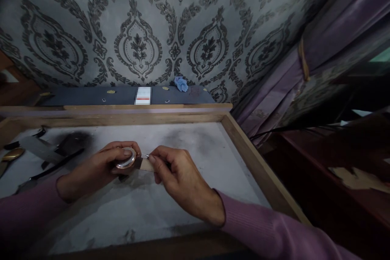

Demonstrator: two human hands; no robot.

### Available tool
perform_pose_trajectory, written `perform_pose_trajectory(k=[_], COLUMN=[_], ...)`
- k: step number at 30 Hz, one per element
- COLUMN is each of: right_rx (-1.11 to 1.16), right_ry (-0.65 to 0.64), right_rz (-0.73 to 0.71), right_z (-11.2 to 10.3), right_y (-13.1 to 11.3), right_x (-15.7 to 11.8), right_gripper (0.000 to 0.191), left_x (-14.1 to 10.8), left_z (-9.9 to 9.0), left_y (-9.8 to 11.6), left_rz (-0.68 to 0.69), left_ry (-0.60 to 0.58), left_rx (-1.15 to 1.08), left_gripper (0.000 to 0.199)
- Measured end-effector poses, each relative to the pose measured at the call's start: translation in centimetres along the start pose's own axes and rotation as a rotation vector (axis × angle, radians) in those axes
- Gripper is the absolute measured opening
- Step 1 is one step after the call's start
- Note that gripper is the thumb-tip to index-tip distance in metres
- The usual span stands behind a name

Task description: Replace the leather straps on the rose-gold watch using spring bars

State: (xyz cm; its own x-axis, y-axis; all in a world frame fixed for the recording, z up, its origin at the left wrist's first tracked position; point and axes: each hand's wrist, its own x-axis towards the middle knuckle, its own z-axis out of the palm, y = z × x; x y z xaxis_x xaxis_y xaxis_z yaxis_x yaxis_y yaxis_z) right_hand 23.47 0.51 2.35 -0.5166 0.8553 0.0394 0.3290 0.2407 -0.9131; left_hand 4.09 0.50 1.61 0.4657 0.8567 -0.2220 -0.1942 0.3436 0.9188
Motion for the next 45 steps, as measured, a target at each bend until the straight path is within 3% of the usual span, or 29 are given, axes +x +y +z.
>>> perform_pose_trajectory(k=[45], right_rx=[0.004], right_ry=[0.053], right_rz=[0.014], right_z=[0.24], right_y=[0.01], right_x=[0.13], right_gripper=[0.03], left_x=[-0.02], left_z=[-0.38], left_y=[-0.3], left_rz=[0.011], left_ry=[-0.026], left_rx=[0.078], left_gripper=[0.01])
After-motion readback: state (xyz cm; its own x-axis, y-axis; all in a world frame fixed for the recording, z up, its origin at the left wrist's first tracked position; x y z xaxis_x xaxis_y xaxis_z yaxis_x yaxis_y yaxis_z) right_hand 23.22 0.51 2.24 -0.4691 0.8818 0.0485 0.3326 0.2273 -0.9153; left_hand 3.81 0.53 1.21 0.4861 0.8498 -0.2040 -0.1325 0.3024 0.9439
